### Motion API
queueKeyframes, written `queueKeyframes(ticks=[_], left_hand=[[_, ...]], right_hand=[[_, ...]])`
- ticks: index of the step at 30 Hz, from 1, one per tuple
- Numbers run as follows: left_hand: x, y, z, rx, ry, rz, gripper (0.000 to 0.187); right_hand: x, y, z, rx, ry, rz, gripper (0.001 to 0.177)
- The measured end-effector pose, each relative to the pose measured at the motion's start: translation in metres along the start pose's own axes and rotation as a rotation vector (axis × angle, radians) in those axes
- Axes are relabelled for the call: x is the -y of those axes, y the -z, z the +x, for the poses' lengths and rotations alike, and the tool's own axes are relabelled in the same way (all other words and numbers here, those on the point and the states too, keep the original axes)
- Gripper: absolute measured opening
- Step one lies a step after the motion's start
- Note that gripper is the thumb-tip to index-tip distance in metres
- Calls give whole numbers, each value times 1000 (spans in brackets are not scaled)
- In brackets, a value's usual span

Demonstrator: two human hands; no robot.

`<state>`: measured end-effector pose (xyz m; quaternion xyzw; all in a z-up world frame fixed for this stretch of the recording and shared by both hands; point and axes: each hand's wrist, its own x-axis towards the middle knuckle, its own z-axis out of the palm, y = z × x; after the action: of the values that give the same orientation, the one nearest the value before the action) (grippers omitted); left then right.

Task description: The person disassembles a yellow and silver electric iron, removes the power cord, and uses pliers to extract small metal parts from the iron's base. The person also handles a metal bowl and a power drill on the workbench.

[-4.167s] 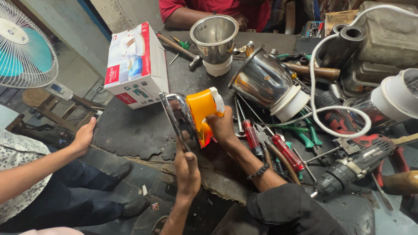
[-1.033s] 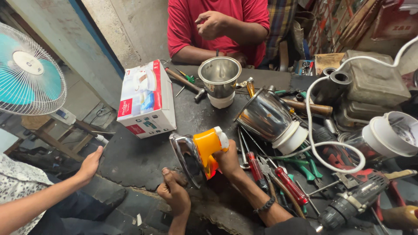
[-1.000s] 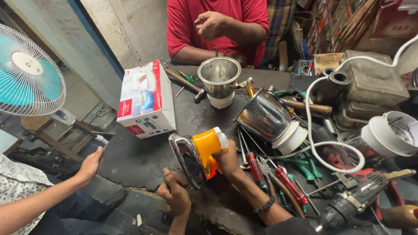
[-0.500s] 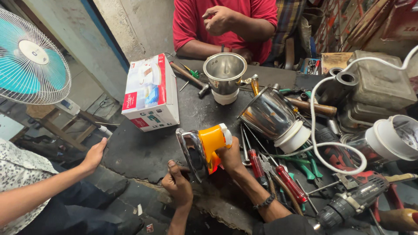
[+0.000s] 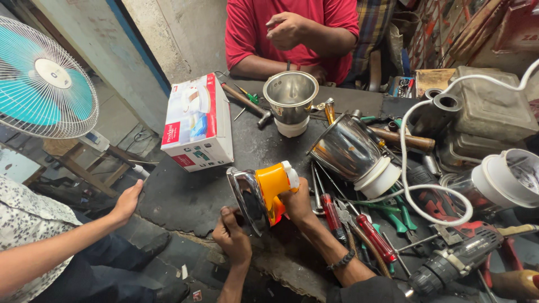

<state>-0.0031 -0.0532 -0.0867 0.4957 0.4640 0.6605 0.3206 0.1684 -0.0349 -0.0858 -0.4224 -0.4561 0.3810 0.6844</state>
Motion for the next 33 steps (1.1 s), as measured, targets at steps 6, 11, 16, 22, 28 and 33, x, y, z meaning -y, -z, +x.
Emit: queueKeyframes(ticks=[6, 11, 16, 22, 28, 33], left_hand=[[-23, 5, -4, 216, -553, 93, 74], [-17, -3, 2, 485, -446, 56, 91], [-27, -3, 8, 669, -121, -251, 118], [-91, -17, 34, 666, -101, -305, 125], [-130, -33, 61, 582, -393, -189, 124], [-85, -24, 31, 697, -194, -163, 121]], right_hand=[[5, -1, -1, -10, -50, -48, 21], [7, 0, 0, -48, -46, 18, 17], [11, 0, -1, -48, -61, 73, 17], [13, -3, -3, -28, -64, 67, 15], [15, -4, 0, -17, -42, 35, 14], [14, -1, -2, -106, -126, 54, 19]])
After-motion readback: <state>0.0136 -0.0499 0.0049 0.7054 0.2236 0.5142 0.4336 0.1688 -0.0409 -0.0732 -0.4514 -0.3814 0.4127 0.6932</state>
